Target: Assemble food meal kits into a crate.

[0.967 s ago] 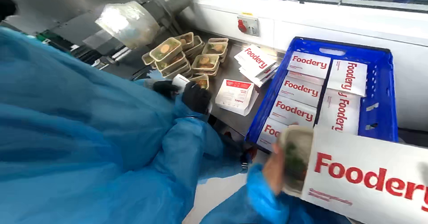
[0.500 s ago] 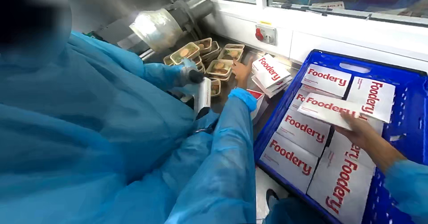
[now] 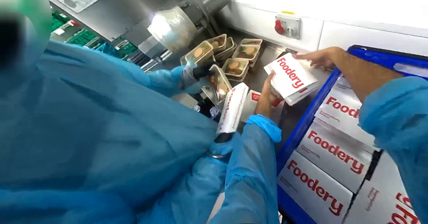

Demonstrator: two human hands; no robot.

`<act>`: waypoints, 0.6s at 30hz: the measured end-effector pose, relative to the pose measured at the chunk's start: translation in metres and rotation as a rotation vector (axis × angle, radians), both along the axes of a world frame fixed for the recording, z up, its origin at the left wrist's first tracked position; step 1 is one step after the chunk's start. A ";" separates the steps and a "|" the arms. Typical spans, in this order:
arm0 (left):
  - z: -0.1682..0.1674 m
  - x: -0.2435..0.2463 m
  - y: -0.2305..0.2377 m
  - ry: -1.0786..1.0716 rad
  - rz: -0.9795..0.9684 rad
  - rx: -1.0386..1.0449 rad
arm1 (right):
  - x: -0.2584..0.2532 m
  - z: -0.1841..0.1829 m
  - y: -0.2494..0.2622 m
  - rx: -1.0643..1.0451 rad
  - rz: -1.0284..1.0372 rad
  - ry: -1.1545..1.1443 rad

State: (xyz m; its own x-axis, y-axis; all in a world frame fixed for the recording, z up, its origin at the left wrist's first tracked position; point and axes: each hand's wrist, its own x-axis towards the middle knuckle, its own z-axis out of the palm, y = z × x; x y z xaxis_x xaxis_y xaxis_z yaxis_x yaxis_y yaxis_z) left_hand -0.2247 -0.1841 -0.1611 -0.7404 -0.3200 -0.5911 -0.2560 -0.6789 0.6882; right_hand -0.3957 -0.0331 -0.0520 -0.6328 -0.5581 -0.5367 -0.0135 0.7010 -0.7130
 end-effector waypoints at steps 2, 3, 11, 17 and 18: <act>-0.009 -0.004 -0.008 0.031 -0.002 0.061 | 0.008 -0.008 -0.012 0.089 0.012 -0.127; -0.012 -0.008 -0.009 0.046 -0.011 0.061 | 0.006 -0.016 -0.016 0.057 0.049 -0.177; -0.001 -0.021 -0.004 0.209 0.082 -0.055 | -0.015 -0.065 -0.027 -0.232 0.071 -0.446; 0.123 -0.028 -0.004 0.425 0.108 -0.349 | -0.027 0.028 -0.022 -0.415 0.100 -0.202; 0.148 -0.025 -0.003 0.455 0.077 -0.426 | -0.036 0.049 -0.018 -0.477 0.012 -0.159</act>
